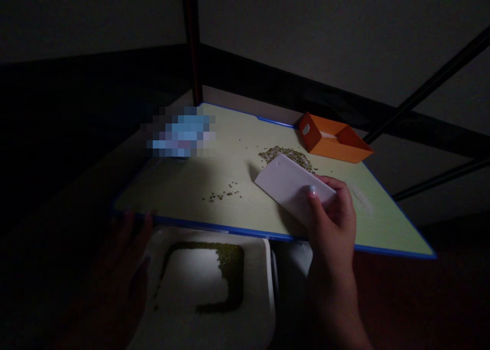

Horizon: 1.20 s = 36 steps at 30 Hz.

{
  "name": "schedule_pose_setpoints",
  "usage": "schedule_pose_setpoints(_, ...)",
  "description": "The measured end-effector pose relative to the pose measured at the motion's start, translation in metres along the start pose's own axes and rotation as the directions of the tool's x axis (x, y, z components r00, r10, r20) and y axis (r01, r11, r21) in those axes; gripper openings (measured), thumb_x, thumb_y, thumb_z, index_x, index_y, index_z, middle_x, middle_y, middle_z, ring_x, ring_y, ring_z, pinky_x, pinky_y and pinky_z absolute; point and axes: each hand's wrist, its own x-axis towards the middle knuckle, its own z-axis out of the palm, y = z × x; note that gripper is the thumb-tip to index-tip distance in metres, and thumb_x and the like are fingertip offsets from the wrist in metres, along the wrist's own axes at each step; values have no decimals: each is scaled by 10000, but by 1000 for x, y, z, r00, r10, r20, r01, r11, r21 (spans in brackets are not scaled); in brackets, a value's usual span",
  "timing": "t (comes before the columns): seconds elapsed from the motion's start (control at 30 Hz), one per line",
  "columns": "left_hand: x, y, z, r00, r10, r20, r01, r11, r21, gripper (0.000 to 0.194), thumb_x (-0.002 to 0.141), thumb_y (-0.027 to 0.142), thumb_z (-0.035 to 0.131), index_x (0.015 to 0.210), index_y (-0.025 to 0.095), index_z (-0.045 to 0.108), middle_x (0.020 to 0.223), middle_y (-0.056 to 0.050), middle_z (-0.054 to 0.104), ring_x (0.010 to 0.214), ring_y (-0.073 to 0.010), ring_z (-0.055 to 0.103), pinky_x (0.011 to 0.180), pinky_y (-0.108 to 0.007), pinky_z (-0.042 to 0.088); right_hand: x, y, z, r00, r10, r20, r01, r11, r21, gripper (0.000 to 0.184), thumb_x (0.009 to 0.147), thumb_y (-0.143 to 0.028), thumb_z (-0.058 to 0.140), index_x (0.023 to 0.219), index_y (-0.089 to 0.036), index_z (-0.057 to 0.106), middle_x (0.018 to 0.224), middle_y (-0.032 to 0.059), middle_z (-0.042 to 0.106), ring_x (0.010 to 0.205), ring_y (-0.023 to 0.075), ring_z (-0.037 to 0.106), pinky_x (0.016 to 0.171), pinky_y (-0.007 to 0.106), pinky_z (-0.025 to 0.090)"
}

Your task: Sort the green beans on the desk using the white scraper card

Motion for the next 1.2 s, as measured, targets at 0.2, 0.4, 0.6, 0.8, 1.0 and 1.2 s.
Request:
schedule_pose_setpoints(0.2,0,4,1,1000,12,-19,-13,1000,-5,671,950,358,363,1571,478,139,1770,75,154,1602,-322,256,1237,-646,449,-3,-8,25,987,-30,159,27,999,23,99,955,-252,641,1042,-276,680,987,8,730,860,178,674,739,308,544)
schedule_pose_setpoints(0.4,-1,-1,-1,999,18,29,-18,1000,5,692,947,363,380,1576,468,114,1774,86,106,1616,-309,200,1274,-639,392,-6,-16,47,970,-91,227,83,995,48,172,969,-188,576,1081,-273,673,1036,24,754,949,197,708,834,357,584)
schedule_pose_setpoints(0.6,0,-3,-2,999,37,30,-38,999,13,700,950,334,365,1576,474,86,1773,85,104,1614,-302,211,1254,-616,429,-7,-20,59,940,-83,331,64,996,68,211,984,-165,536,1072,-273,693,1011,10,780,919,176,724,809,336,591)
schedule_pose_setpoints(0.8,0,-10,-1,998,53,36,-55,998,44,722,927,343,405,1579,460,118,1773,77,105,1599,-335,254,1234,-638,451,-4,-23,59,899,-44,435,-18,990,138,195,958,-172,579,1012,-257,746,991,-6,811,923,169,740,827,327,589)
schedule_pose_setpoints(1.0,1,-1,-2,999,30,18,-30,999,25,697,944,321,379,1573,466,115,1771,73,116,1607,-317,215,1242,-631,445,-1,-22,51,851,-46,522,-57,982,179,176,942,-198,627,1009,-269,773,998,-11,821,927,169,744,842,330,592)
schedule_pose_setpoints(1.2,2,4,-3,1000,24,2,-24,1000,0,665,952,346,360,1561,491,137,1761,76,178,1584,-315,286,1246,-630,435,3,-22,40,824,-42,565,-69,982,175,144,930,-249,659,992,-268,787,955,-5,821,855,171,732,803,332,591)
